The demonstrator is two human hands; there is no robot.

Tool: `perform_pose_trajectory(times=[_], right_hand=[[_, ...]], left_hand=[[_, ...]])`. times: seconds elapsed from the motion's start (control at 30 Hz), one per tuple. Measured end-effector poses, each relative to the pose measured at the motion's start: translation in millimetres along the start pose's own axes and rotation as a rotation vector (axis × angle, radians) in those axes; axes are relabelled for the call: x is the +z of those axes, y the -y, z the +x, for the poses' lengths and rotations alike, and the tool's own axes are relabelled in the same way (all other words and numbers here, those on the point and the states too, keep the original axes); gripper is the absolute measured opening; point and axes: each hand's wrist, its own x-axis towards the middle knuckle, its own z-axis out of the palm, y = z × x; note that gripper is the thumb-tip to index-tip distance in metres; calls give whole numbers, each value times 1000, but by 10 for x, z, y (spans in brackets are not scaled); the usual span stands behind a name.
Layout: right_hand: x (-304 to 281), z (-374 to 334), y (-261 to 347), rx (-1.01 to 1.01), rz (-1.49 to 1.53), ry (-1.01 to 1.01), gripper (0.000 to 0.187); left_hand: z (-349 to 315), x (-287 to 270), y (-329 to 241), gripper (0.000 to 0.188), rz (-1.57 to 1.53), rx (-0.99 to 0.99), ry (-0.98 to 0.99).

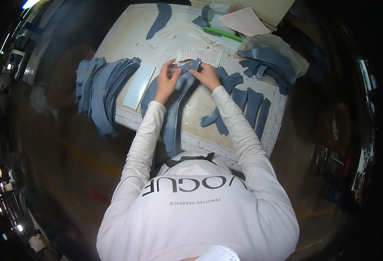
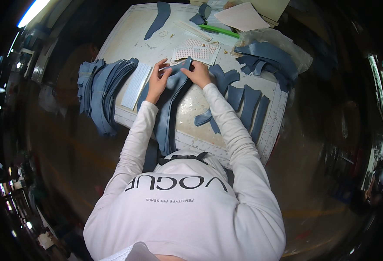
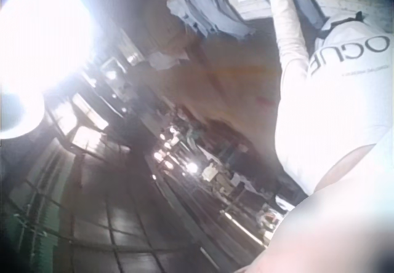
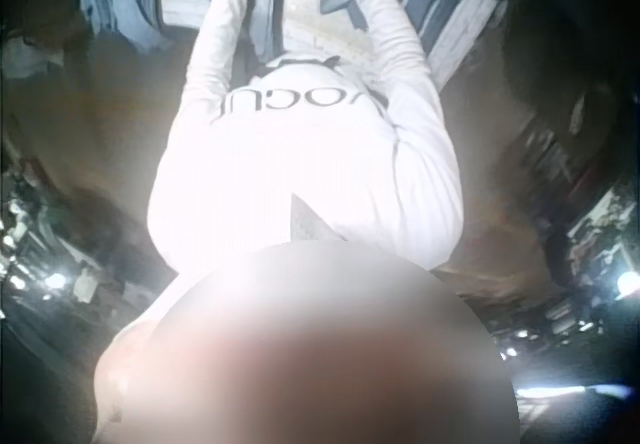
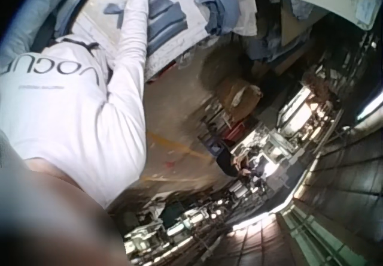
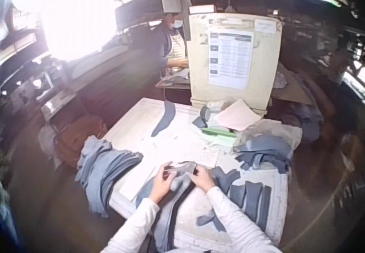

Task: The person repeatedly picks up small adhesive strips from a sheet and presses them onto the edges of curved gray fabric pieces. The person handles the fabric pieces one at a time, aligns the strips, and places the treated pieces into a growing stack on the table.

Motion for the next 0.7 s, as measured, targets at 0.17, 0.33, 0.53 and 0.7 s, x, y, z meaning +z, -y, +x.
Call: perform_pose_trajectory(times=[0.17, 0.33, 0.53, 0.7], right_hand=[[19, -82, 829, -127, 276, 175, 22], [37, -84, 1651, -244, 452, 379, 22], [74, 203, 1745, -238, 501, 302, 21], [216, 386, 1330, -33, 562, 274, 23]], left_hand=[[-257, -464, 100, 56, -367, -100, 40], [-821, -799, 223, 57, -901, -254, 431], [-1455, -1079, 264, 53, -782, -366, 275], [-1551, -1379, 172, 45, -606, -284, -20]])
